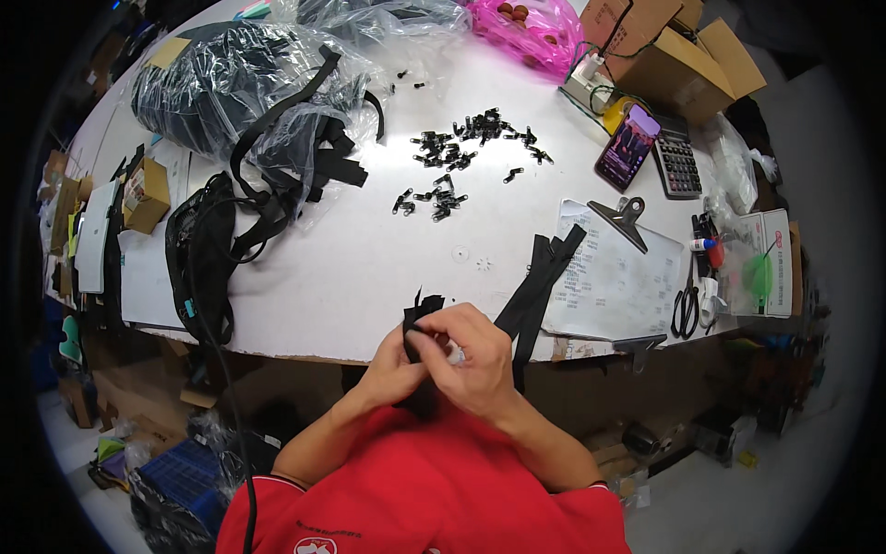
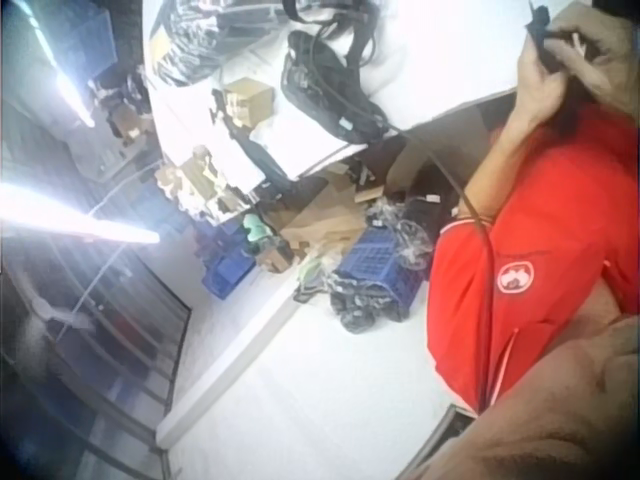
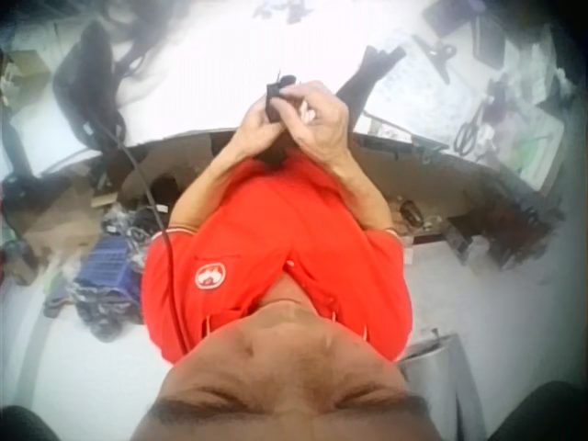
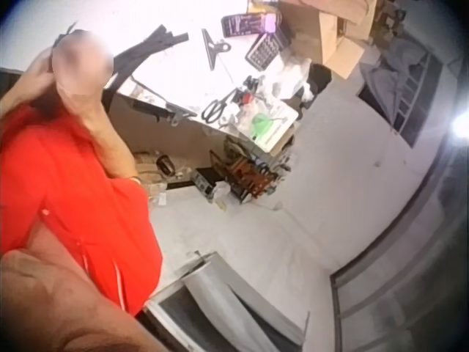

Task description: The person assembles black fabric straps by hand, inserting small metal hardware pieces into the strap ends. They repeatedly pick up a strap, thread a metal piece through a loop, and secure it, working at a cluttered white table.

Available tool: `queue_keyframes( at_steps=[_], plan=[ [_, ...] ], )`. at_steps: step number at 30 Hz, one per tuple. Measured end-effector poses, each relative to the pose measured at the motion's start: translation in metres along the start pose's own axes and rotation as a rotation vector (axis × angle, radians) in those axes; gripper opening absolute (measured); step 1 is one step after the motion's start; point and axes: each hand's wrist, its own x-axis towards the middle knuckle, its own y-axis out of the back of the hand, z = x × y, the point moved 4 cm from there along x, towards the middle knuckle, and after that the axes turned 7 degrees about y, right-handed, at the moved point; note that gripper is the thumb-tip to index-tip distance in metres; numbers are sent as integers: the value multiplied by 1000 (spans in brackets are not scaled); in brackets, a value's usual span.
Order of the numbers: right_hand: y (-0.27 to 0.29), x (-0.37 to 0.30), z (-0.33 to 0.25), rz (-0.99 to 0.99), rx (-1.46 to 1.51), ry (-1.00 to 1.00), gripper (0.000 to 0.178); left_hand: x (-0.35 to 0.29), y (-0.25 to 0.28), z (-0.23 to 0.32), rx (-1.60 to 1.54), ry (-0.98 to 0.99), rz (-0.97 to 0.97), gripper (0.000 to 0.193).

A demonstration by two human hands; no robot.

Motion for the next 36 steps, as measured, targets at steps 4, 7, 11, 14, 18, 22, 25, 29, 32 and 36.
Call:
queue_keyframes(
  at_steps=[4,7,11,14,18,22,25,29,32,36],
  plan=[
    [7,-8,20,204,700,-346,11,-7,12,17,-401,261,-223,46],
    [19,-14,28,343,1116,-517,9,-10,30,11,-614,373,-93,36],
    [38,-19,29,229,1233,-566,9,-7,52,12,-761,293,58,20],
    [10,-31,28,105,1098,-616,15,-3,27,25,-623,242,121,21],
    [-10,-28,27,67,1337,-723,18,-3,16,42,-831,225,-95,17],
    [-27,-33,27,12,1582,-859,24,-5,6,47,-315,160,-45,26],
    [-33,-38,30,1,1455,-891,30,-7,-5,56,-453,300,38,25],
    [-16,-53,47,-60,874,-587,32,-7,7,62,-304,144,161,28],
    [1,-31,39,9,641,-393,29,-9,17,44,-85,75,169,34],
    [8,-13,34,-49,595,-406,27,-9,17,47,21,135,105,38]
  ],
)
